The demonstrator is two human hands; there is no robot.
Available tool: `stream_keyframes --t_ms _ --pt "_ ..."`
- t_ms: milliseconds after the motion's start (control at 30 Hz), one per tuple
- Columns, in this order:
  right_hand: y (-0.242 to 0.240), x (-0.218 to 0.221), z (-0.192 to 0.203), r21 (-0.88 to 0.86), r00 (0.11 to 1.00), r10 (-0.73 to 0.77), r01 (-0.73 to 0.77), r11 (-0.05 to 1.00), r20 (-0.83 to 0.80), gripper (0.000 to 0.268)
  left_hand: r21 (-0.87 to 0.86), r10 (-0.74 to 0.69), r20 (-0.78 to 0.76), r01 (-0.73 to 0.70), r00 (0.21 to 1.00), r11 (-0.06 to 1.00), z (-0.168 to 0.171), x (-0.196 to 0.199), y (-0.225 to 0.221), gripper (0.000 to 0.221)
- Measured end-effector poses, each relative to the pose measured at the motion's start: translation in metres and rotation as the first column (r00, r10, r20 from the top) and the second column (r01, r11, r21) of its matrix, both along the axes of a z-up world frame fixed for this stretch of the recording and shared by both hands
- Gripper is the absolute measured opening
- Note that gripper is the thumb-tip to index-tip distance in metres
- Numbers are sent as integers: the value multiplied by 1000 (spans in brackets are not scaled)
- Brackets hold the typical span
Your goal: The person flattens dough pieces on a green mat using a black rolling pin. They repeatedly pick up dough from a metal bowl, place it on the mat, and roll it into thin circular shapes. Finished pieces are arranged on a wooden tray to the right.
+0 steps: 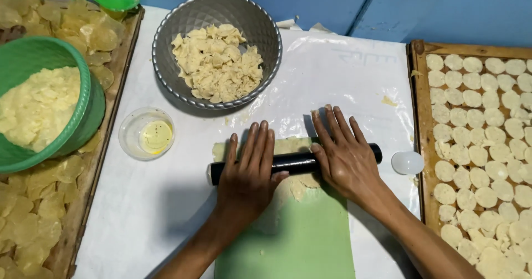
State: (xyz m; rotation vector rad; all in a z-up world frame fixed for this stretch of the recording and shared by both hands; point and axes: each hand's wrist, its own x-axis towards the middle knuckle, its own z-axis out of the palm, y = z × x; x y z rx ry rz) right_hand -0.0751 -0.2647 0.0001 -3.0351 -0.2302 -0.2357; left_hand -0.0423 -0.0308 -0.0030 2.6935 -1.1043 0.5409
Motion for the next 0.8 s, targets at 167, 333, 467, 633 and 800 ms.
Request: stream_keyframes --t_ms 167,333,467,633,800 --pt "-2 6 -3 -7 999 -5 5 1000 54 61 -41 -108 36 110 993 993 10 -36 12 58" --pt "-9 45 10 169 940 -55 117 979 -336 67 -6 -33 -61 33 998 999 -3 -23 -1 69" --pt "-7 72 15 96 960 -150 177 980 -238 64 -150 -83 -77 71 994 986 -1 14 -11 76" --pt "-10 101 7 144 870 -158 101 984 468 46 -21 -72 -426 70 902 997 6 63 -17 80" --pt "-32 117 -1 224 769 -183 53 973 612 37 -123 -171 -320 138 932 983 -1 73 1 66"
